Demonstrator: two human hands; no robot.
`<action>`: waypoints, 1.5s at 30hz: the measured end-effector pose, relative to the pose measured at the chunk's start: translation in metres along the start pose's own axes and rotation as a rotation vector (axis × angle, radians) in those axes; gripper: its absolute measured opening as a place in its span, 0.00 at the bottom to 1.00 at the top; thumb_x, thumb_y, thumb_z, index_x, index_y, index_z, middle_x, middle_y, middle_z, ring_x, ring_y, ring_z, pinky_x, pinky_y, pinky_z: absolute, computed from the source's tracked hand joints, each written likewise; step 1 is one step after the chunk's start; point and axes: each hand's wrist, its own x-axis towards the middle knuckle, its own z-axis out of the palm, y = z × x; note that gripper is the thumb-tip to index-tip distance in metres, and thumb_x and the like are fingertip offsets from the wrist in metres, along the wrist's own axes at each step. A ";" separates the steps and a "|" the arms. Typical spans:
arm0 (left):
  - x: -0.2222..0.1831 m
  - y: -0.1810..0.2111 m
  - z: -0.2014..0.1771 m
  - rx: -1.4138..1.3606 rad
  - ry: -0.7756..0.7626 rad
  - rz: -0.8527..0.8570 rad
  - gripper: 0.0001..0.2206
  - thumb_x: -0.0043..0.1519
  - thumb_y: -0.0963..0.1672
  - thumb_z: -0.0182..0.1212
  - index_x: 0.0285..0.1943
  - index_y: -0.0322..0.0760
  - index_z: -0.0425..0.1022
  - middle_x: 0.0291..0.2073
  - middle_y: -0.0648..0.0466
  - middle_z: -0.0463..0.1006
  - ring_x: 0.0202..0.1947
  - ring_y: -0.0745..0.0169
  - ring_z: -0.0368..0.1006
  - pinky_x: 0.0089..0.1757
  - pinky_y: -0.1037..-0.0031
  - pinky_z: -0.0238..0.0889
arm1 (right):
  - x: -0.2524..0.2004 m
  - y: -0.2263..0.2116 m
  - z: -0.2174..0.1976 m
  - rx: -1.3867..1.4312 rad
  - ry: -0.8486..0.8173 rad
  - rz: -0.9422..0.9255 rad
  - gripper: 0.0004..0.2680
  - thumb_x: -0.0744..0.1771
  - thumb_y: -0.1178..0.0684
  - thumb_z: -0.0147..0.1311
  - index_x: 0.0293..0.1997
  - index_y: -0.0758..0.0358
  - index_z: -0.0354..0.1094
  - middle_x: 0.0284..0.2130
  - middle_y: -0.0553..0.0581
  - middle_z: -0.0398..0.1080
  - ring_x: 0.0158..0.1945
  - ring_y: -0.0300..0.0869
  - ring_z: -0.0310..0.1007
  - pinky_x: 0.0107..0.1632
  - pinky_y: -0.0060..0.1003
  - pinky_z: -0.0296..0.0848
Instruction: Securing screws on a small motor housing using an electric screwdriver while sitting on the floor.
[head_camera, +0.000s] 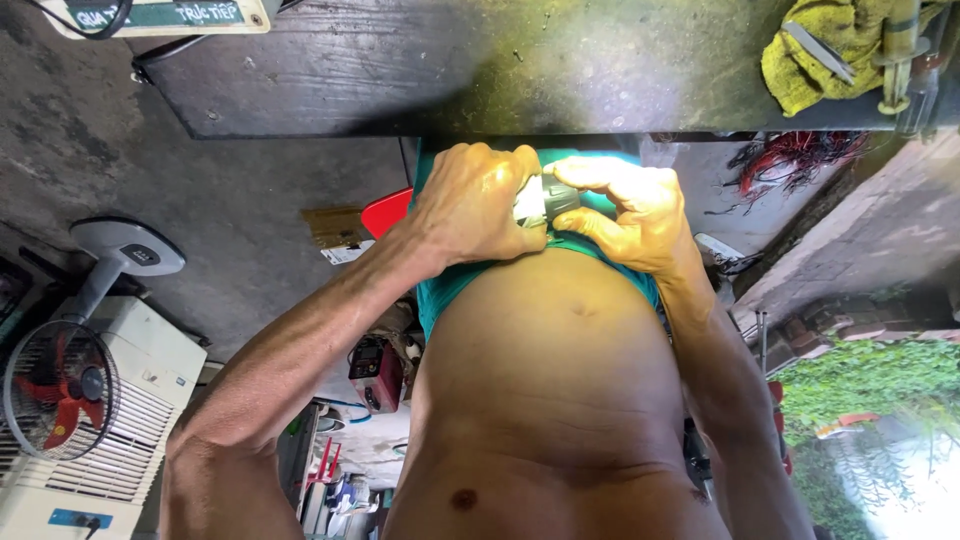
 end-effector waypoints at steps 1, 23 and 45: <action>-0.001 0.000 0.003 0.001 -0.004 0.001 0.24 0.45 0.55 0.78 0.38 0.35 0.77 0.22 0.47 0.78 0.27 0.41 0.78 0.34 0.58 0.71 | -0.001 -0.001 0.000 0.001 0.004 0.002 0.14 0.62 0.57 0.73 0.48 0.71 0.76 0.43 0.69 0.78 0.42 0.58 0.81 0.41 0.46 0.78; 0.004 0.009 0.018 0.312 0.311 0.230 0.22 0.46 0.54 0.73 0.34 0.38 0.68 0.21 0.52 0.68 0.22 0.49 0.70 0.33 0.61 0.64 | -0.014 0.005 -0.004 0.286 -0.019 0.306 0.16 0.67 0.54 0.61 0.58 0.74 0.67 0.45 0.65 0.76 0.48 0.41 0.73 0.48 0.46 0.78; 0.002 -0.005 0.028 0.463 0.272 0.257 0.21 0.45 0.53 0.71 0.33 0.39 0.68 0.23 0.55 0.65 0.20 0.55 0.69 0.26 0.64 0.62 | -0.031 0.021 -0.006 -0.007 -0.114 0.255 0.13 0.68 0.56 0.62 0.58 0.69 0.73 0.41 0.69 0.77 0.45 0.53 0.79 0.41 0.53 0.77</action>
